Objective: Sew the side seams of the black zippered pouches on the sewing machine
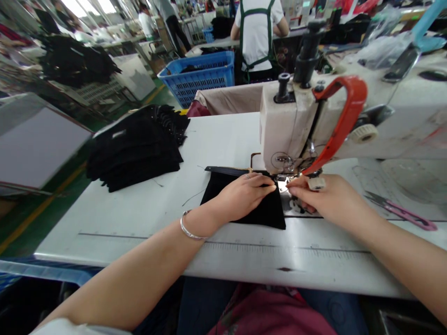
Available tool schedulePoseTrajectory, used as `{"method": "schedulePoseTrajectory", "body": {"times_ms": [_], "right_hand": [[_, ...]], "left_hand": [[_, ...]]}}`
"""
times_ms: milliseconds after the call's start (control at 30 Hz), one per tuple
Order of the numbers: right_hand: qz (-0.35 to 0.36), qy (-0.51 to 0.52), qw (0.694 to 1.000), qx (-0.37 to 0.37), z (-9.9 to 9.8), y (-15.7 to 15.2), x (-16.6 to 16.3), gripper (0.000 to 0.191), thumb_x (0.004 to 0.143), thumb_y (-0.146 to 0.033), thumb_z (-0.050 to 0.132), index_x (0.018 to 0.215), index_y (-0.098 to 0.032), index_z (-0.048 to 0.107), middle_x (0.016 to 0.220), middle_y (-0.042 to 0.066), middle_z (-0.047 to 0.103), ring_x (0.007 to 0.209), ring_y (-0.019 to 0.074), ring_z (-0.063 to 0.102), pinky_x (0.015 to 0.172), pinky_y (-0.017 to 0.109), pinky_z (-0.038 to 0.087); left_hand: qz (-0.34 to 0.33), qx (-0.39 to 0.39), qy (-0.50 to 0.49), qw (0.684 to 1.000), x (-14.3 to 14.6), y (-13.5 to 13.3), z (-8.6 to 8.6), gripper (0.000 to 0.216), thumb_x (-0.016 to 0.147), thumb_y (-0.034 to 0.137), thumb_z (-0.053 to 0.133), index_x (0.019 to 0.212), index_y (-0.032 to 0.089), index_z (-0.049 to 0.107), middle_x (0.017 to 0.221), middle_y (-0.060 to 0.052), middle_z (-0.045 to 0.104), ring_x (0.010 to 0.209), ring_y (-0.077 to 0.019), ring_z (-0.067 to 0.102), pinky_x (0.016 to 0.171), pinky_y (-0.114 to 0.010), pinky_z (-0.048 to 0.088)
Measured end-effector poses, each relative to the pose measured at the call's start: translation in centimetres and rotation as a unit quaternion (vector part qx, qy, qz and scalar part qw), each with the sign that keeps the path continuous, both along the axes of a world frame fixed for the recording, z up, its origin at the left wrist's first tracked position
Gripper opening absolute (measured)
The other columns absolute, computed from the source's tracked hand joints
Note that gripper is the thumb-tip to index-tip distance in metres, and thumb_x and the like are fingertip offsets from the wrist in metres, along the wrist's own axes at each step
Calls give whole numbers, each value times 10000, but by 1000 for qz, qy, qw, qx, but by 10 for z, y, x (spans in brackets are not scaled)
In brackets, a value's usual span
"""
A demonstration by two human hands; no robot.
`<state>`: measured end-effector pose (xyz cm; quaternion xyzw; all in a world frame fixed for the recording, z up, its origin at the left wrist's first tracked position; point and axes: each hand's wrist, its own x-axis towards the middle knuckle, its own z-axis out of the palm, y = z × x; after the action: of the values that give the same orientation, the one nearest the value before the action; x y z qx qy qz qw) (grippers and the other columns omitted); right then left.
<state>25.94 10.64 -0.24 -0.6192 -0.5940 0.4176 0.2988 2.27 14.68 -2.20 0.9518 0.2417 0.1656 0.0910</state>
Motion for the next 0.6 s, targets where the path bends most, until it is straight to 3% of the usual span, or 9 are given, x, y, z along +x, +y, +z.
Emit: {"method": "schedulePoseTrajectory", "body": {"times_ms": [67,133,233,367,600], "right_hand": [[-66,163,980,-89,2,-7,-8,245,705,-364,800,834,-163,746,557,-5,609,464,129,534,443,247,432],[-117,257,954,-104,1,-13,-16,334,624,-369,863,830,-149,719,606,0,619,486,118,545,447,241,474],[-148,304,937,-86,-3,-20,-28,414,576,-370,897,860,-156,686,666,-17,605,521,102,549,448,224,496],[-189,374,906,-54,-5,-20,-47,444,552,-337,911,861,-176,635,690,-46,578,540,85,539,442,190,485],[-209,446,870,-25,-2,-15,-80,407,562,-344,906,765,-192,589,632,-71,545,490,62,465,426,182,431]], "left_hand": [[3,-5,-1,1000,1,0,-1,319,987,117,496,1258,165,657,1274,-88,671,1191,-225,621,1097,-423,484],[10,-33,-13,999,2,0,1,313,984,113,503,1243,174,667,1269,-84,674,1195,-227,620,1101,-435,483],[37,-107,-82,990,4,-4,7,259,954,127,585,1173,193,706,1245,-85,672,1179,-219,631,1080,-428,508],[136,-178,-196,955,8,-16,21,187,896,105,664,1036,203,740,1073,-52,685,1033,-185,671,990,-384,555],[250,-244,-272,897,15,-32,25,106,879,91,638,881,178,700,937,-28,679,895,-161,655,767,-299,571]]}}
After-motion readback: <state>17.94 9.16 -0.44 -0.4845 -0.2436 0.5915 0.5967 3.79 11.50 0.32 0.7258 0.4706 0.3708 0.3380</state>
